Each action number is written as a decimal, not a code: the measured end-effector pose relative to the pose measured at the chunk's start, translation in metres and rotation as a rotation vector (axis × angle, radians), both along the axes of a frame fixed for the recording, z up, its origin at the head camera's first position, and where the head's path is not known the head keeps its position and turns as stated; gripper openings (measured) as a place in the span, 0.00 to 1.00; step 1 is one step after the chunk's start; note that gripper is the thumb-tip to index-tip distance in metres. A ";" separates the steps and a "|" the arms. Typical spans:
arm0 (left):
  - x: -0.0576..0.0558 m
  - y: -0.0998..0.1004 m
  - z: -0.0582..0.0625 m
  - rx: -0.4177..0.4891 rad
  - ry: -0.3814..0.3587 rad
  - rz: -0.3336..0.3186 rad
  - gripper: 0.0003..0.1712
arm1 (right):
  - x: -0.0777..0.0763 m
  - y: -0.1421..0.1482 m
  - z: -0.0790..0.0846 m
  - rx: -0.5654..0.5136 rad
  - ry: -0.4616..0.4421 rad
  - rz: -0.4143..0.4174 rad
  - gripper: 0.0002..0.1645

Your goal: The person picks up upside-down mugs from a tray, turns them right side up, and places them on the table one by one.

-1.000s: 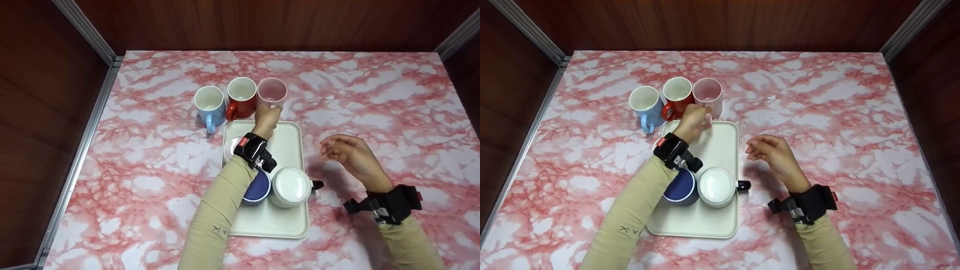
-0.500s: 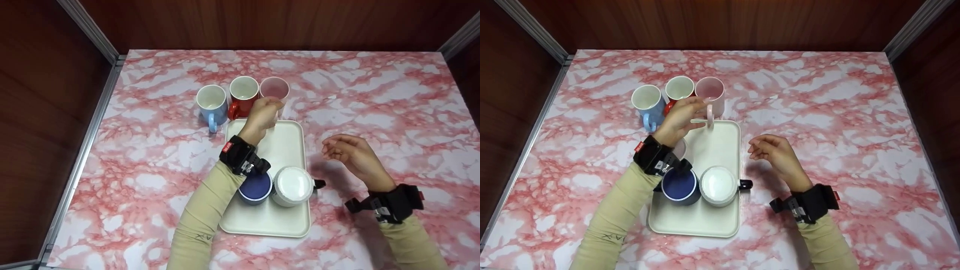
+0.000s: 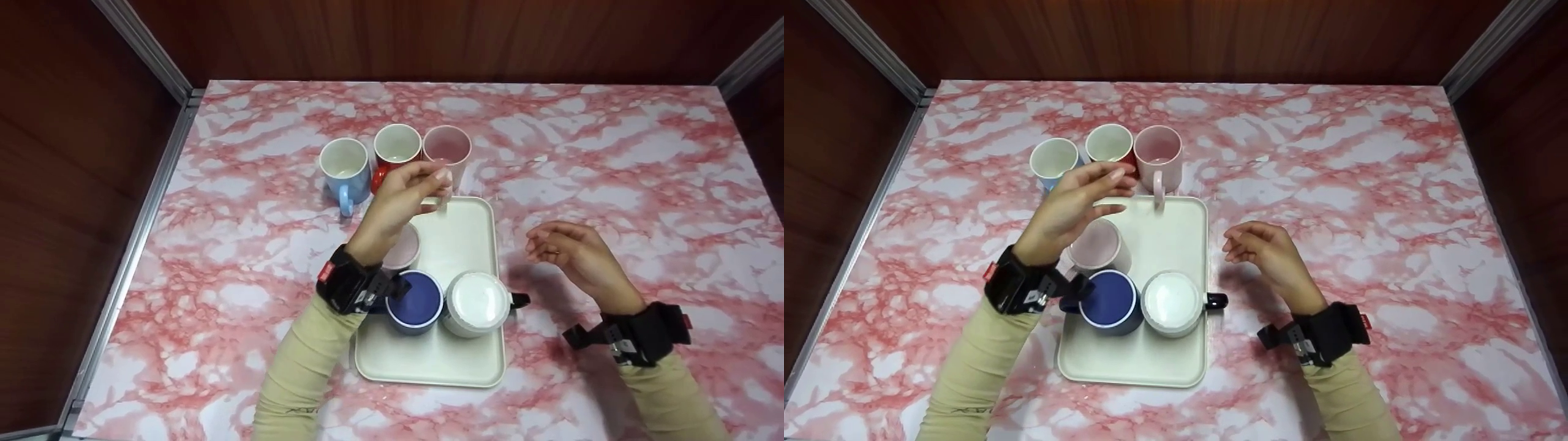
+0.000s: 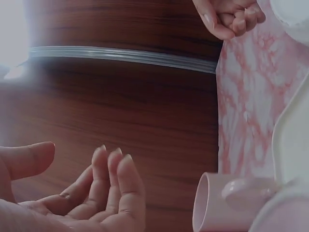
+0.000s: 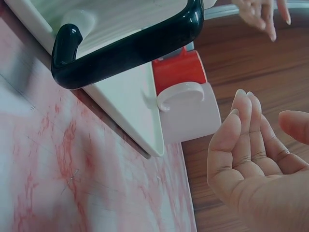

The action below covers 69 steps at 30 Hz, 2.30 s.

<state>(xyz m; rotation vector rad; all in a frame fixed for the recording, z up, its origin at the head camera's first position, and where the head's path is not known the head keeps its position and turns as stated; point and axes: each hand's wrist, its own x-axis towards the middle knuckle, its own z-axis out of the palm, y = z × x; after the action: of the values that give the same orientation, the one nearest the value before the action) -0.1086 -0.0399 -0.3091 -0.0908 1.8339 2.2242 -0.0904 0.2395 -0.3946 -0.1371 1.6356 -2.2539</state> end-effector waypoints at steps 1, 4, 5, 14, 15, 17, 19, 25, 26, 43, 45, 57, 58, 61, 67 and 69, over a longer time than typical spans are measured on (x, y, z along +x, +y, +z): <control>0.003 -0.004 0.000 -0.028 0.023 -0.004 0.15 | 0.000 0.000 0.000 0.002 0.000 -0.002 0.09; 0.011 -0.016 -0.002 -0.128 0.097 -0.001 0.13 | 0.001 0.002 -0.001 0.011 0.004 -0.010 0.09; 0.014 -0.020 -0.003 -0.169 0.122 0.004 0.13 | 0.001 0.002 -0.001 0.015 0.006 -0.013 0.09; 0.043 -0.052 -0.018 -0.325 0.303 0.100 0.10 | 0.001 0.007 -0.001 0.041 0.011 -0.045 0.09; 0.046 -0.055 -0.020 -0.340 0.320 0.102 0.10 | 0.002 0.008 -0.001 0.043 0.013 -0.048 0.09; 0.053 -0.060 -0.025 -0.384 0.341 0.103 0.10 | 0.002 0.008 -0.001 0.050 0.021 -0.051 0.10; 0.060 -0.064 -0.030 -0.438 0.348 0.101 0.10 | 0.003 0.009 -0.001 0.064 0.035 -0.051 0.11; 0.074 -0.072 -0.043 -0.642 0.388 0.105 0.09 | 0.005 0.010 -0.001 0.222 0.138 -0.060 0.19; 0.075 -0.073 -0.045 -0.677 0.396 0.101 0.08 | 0.005 0.010 -0.001 0.271 0.162 -0.062 0.20; 0.082 -0.074 -0.082 -0.955 0.299 -0.075 0.05 | 0.011 0.010 -0.008 0.891 0.482 -0.080 0.11; 0.081 -0.073 -0.086 -0.938 0.297 -0.076 0.04 | 0.010 0.010 -0.010 0.937 0.545 -0.094 0.09; 0.078 -0.072 -0.095 -0.819 0.223 -0.077 0.04 | 0.010 0.013 -0.028 1.115 0.944 -0.085 0.10; 0.078 -0.072 -0.095 -0.810 0.221 -0.075 0.04 | 0.010 0.014 -0.029 1.140 0.987 -0.089 0.10; 0.078 -0.072 -0.096 -0.783 0.221 -0.069 0.03 | 0.010 0.015 -0.031 1.231 1.081 -0.101 0.09; 0.077 -0.070 -0.098 -0.756 0.238 -0.022 0.05 | 0.014 0.015 -0.029 1.349 1.121 -0.086 0.09; 0.076 -0.069 -0.098 -0.756 0.238 -0.009 0.05 | 0.015 0.015 -0.028 1.359 1.136 -0.076 0.08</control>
<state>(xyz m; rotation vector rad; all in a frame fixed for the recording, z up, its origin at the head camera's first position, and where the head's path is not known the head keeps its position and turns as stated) -0.0326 -0.1090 -0.4071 0.0477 2.6957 1.4622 -0.0758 0.2543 -0.4222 -1.0702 3.2829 -0.5026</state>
